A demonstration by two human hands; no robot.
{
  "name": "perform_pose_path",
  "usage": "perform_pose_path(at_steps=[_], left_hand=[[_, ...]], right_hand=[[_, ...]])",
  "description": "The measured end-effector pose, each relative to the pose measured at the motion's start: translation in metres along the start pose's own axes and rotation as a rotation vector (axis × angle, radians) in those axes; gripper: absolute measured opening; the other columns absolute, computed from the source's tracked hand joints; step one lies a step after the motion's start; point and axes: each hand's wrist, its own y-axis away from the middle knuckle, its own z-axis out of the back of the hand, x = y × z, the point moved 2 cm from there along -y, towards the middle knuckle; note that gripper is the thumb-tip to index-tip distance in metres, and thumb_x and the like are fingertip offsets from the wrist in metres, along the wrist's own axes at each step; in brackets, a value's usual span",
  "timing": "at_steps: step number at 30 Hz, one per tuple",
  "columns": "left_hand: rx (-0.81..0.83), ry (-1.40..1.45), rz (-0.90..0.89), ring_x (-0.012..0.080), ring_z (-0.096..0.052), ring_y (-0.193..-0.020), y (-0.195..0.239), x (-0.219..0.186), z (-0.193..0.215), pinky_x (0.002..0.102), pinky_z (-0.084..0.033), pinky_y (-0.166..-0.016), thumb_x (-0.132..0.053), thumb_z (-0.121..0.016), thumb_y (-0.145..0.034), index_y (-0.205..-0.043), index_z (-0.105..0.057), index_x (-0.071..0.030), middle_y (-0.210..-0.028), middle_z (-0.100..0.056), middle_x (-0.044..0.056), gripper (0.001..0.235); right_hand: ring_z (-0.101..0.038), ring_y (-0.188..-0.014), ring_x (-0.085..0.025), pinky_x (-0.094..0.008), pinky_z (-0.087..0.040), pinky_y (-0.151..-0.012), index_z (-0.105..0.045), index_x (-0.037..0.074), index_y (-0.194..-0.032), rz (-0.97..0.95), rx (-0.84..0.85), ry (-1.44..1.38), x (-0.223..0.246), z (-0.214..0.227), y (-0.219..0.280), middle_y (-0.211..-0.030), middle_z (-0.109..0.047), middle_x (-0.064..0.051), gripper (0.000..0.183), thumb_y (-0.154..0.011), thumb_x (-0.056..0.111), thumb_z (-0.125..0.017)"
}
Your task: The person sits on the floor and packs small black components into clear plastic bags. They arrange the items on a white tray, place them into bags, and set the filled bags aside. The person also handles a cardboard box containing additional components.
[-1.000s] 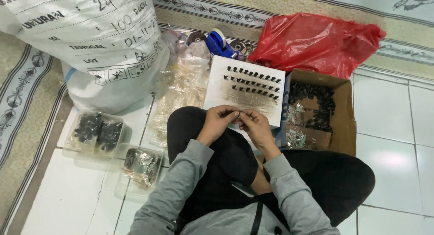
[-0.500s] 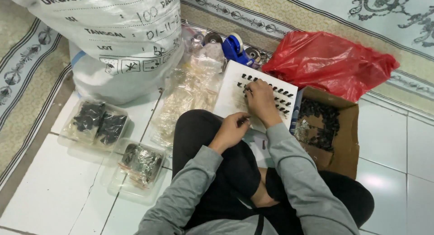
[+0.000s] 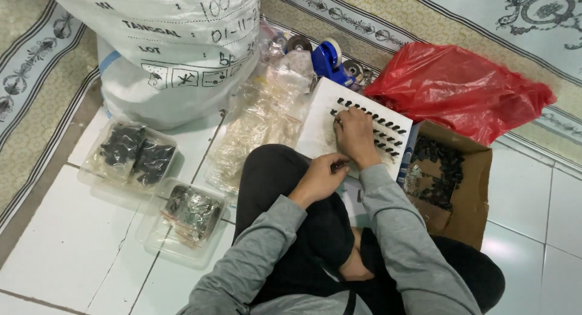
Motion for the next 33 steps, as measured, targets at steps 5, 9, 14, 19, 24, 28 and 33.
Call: perform_pose_path(at_steps=[5, 9, 14, 19, 24, 28, 33], left_hand=[[0.003, -0.023, 0.031, 0.0368, -0.072, -0.107, 0.001, -0.001, -0.001, 0.042, -0.061, -0.086, -0.012, -0.063, -0.096, -0.126, -0.069, 0.001, -0.113, -0.072, 0.027, 0.033], [-0.009, -0.048, 0.015, 0.0375, -0.071, -0.107, -0.001, 0.002, -0.001, 0.043, -0.061, -0.085, -0.012, -0.064, -0.096, -0.125, -0.069, 0.002, -0.112, -0.072, 0.027, 0.033], [0.0, -0.044, 0.018, 0.0373, -0.071, -0.108, 0.0, 0.002, -0.001, 0.043, -0.06, -0.086, -0.013, -0.064, -0.097, -0.126, -0.069, 0.002, -0.114, -0.072, 0.027, 0.033], [0.004, -0.051, 0.024, 0.0368, -0.071, -0.108, 0.0, 0.0, 0.001, 0.043, -0.06, -0.086, -0.013, -0.063, -0.097, -0.126, -0.068, 0.003, -0.114, -0.072, 0.027, 0.034], [-0.003, -0.051, 0.022, 0.0398, -0.07, -0.11, 0.003, -0.006, 0.002, 0.045, -0.06, -0.086, -0.012, -0.063, -0.097, -0.127, -0.068, 0.004, -0.116, -0.071, 0.03, 0.035], [-0.002, -0.061, 0.024, 0.0383, -0.07, -0.109, 0.001, -0.004, 0.002, 0.044, -0.06, -0.085, -0.013, -0.064, -0.097, -0.127, -0.068, 0.003, -0.115, -0.071, 0.028, 0.034], [-0.009, -0.086, 0.018, 0.0373, -0.071, -0.107, 0.002, -0.006, 0.001, 0.043, -0.06, -0.085, -0.011, -0.063, -0.096, -0.126, -0.069, 0.003, -0.113, -0.072, 0.028, 0.033]], right_hand=[[-0.062, -0.092, -0.03, -0.042, -0.043, -0.084, -0.07, 0.012, -0.1, -0.024, 0.028, -0.031, -0.006, -0.009, 0.004, -0.088, -0.058, -0.006, 0.018, -0.085, 0.02, -0.074], [-0.062, -0.093, -0.031, -0.043, -0.043, -0.084, -0.069, 0.012, -0.103, -0.036, 0.031, -0.055, -0.008, -0.012, 0.006, -0.089, -0.058, -0.006, 0.021, -0.084, 0.019, -0.075], [-0.063, -0.095, -0.03, -0.042, -0.044, -0.084, -0.07, 0.013, -0.102, -0.055, 0.033, -0.067, -0.008, -0.013, 0.004, -0.09, -0.059, -0.005, 0.02, -0.084, 0.018, -0.076], [-0.063, -0.099, -0.032, -0.043, -0.044, -0.086, -0.07, 0.012, -0.104, -0.073, 0.04, -0.076, -0.004, -0.011, 0.003, -0.092, -0.06, -0.007, 0.024, -0.083, 0.019, -0.078], [-0.062, -0.105, -0.033, -0.045, -0.043, -0.09, -0.069, 0.013, -0.106, -0.103, 0.063, -0.099, -0.007, -0.015, 0.001, -0.096, -0.06, -0.008, 0.026, -0.084, 0.021, -0.077], [-0.063, -0.104, -0.032, -0.043, -0.043, -0.091, -0.069, 0.012, -0.108, -0.1, 0.055, -0.12, -0.005, -0.011, 0.001, -0.095, -0.06, -0.007, 0.028, -0.083, 0.02, -0.078], [-0.063, -0.102, -0.032, -0.043, -0.043, -0.089, -0.069, 0.011, -0.109, -0.103, 0.016, -0.164, 0.0, 0.001, 0.005, -0.093, -0.059, -0.007, 0.026, -0.084, 0.019, -0.076]])
